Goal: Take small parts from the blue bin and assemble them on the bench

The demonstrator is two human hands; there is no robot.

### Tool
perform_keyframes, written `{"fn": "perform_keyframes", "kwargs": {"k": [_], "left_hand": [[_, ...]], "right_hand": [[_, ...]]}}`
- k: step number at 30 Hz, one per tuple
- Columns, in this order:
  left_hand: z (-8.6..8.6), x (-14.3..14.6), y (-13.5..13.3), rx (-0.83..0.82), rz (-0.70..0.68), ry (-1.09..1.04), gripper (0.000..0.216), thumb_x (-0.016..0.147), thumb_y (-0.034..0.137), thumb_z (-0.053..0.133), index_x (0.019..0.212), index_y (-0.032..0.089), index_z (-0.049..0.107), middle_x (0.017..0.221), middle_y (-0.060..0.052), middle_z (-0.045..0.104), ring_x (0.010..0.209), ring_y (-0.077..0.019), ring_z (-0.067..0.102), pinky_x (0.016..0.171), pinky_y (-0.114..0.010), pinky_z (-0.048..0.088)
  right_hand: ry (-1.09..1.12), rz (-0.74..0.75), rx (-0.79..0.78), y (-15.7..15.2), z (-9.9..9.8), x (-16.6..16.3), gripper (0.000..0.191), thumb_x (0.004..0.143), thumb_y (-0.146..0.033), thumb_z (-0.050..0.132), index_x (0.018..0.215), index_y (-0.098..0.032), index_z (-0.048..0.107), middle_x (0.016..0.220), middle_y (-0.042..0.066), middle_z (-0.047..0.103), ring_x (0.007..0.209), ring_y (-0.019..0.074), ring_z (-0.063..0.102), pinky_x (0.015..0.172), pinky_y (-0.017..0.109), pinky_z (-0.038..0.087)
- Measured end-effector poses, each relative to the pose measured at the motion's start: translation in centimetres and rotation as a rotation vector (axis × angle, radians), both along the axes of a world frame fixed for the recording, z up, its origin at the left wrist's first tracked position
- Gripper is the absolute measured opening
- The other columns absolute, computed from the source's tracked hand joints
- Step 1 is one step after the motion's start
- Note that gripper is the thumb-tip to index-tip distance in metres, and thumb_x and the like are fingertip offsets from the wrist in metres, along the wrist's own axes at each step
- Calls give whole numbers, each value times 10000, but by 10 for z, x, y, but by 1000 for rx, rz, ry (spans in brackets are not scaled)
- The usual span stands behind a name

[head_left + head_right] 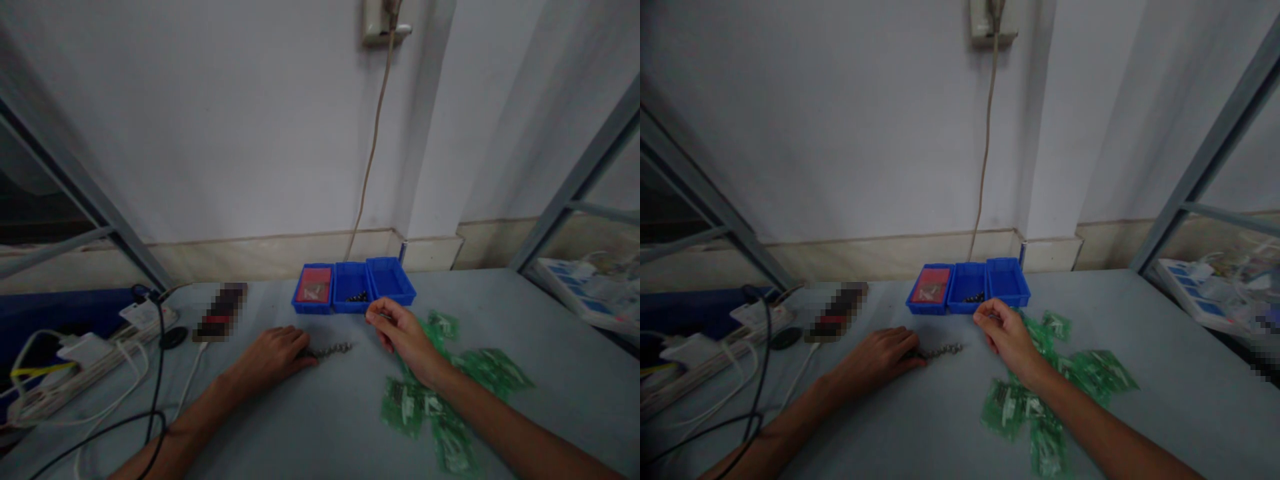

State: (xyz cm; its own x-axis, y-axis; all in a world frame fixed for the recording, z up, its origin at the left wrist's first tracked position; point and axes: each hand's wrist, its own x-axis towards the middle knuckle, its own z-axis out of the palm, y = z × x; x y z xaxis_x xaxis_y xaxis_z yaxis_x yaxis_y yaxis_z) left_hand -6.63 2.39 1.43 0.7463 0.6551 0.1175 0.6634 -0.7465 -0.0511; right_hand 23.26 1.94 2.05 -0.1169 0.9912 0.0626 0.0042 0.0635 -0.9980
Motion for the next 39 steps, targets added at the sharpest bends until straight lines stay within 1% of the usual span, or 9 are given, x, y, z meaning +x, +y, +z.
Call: {"fn": "perform_keyframes", "kwargs": {"k": [7,13,20,22,25,27,32,37,39], "left_hand": [[-2,-1,2,61,13,-1,460,1068,586,441,918,185,611,891,-57,655,785,-208,625,690,-325,444],[-5,-4,2,70,-19,-32,501,1074,586,417,880,186,647,828,-54,636,750,-199,607,664,-317,444],[-6,-6,3,75,-15,-13,540,1083,574,405,813,182,661,755,-46,636,712,-192,614,645,-305,440],[-6,-6,2,86,2,6,536,1065,602,432,827,179,660,766,-53,640,723,-205,624,642,-311,438],[-3,-4,-1,82,34,2,524,1020,658,489,908,175,660,841,-69,650,761,-226,637,658,-324,454],[-2,-4,-2,64,33,-22,513,1020,656,491,936,176,651,877,-72,646,773,-223,636,672,-324,465],[-4,-4,0,52,-4,-18,513,1062,616,420,905,178,637,852,-61,638,750,-203,625,652,-308,454],[-3,-5,1,68,4,23,533,1082,589,381,871,174,643,805,-56,639,725,-200,620,634,-302,440],[-2,-5,0,73,8,33,531,1074,600,395,880,171,640,812,-59,641,731,-205,623,631,-304,438]], "right_hand": [[9,-9,-9,-1,1,0,397,821,-605,732,893,-226,636,643,-62,498,472,107,442,408,233,320],[11,-4,-16,-1,1,-1,400,820,-619,725,879,-235,632,642,-59,496,467,107,426,405,232,320],[-5,5,-15,-1,0,0,435,869,-662,655,822,-233,600,584,-63,475,451,108,394,411,233,316],[1,2,-28,0,-1,0,442,874,-667,649,815,-233,595,603,-56,495,449,104,386,407,231,310],[15,-8,-36,0,-4,0,454,872,-674,654,798,-231,588,636,-44,528,457,103,393,404,231,302],[23,-15,-31,0,-4,1,463,866,-676,663,785,-227,585,654,-38,539,471,105,409,410,232,302],[26,-21,-45,0,-3,1,455,862,-665,674,788,-224,587,669,-36,538,495,109,421,429,230,312],[24,-16,-43,0,-1,1,458,865,-663,672,790,-220,585,681,-34,542,500,105,429,428,228,313],[23,-19,-40,-1,0,1,461,873,-661,665,781,-217,584,665,-36,529,496,103,421,430,226,309]]}}
